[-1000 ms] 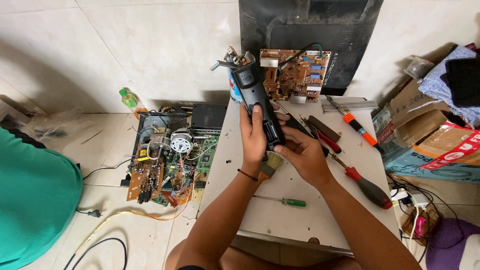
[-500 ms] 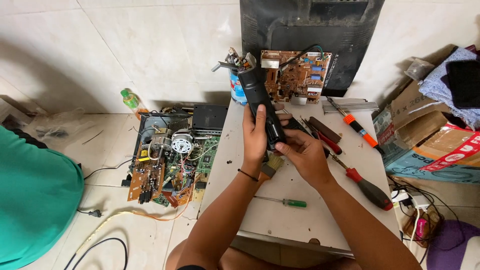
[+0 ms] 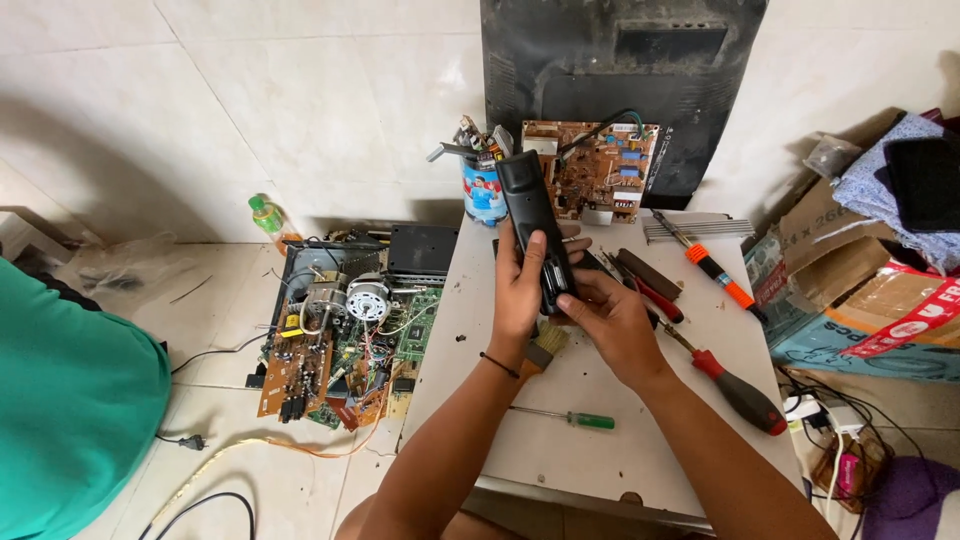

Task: Disassembling and cleaning the internal components of various remote controls using a brush and screwdriver

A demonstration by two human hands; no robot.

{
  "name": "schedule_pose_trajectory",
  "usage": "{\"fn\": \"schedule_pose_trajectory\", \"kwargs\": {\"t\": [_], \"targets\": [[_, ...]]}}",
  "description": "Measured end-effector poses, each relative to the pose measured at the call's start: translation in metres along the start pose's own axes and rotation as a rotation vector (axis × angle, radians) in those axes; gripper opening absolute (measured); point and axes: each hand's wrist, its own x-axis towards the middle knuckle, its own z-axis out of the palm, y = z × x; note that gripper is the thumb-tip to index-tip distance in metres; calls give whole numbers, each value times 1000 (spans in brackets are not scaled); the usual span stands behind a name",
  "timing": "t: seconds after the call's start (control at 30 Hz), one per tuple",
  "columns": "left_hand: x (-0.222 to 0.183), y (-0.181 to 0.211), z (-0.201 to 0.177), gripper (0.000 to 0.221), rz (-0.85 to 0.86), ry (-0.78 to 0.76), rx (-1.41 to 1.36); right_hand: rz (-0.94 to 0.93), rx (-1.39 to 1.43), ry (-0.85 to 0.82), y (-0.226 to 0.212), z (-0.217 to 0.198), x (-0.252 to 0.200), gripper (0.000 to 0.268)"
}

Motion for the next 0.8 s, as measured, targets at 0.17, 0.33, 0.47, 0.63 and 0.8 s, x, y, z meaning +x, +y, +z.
{"fn": "schedule_pose_trajectory", "kwargs": {"t": [0.17, 0.33, 0.47, 0.63, 0.8], "targets": [[8, 18, -5, 34, 36, 106, -46, -50, -180, -15, 3, -6, 3, 40], [14, 30, -16, 32, 150, 235, -31, -31, -230, -71, 14, -4, 3, 40], [16, 29, -19, 26, 225, 228, -93, -24, -229, -77, 18, -7, 5, 40], [15, 30, -20, 25, 262, 203, -126, -46, -274, -94, 21, -5, 4, 38], [16, 24, -21, 27, 257, 209, -148, -110, -281, -112, 20, -6, 3, 34]]}}
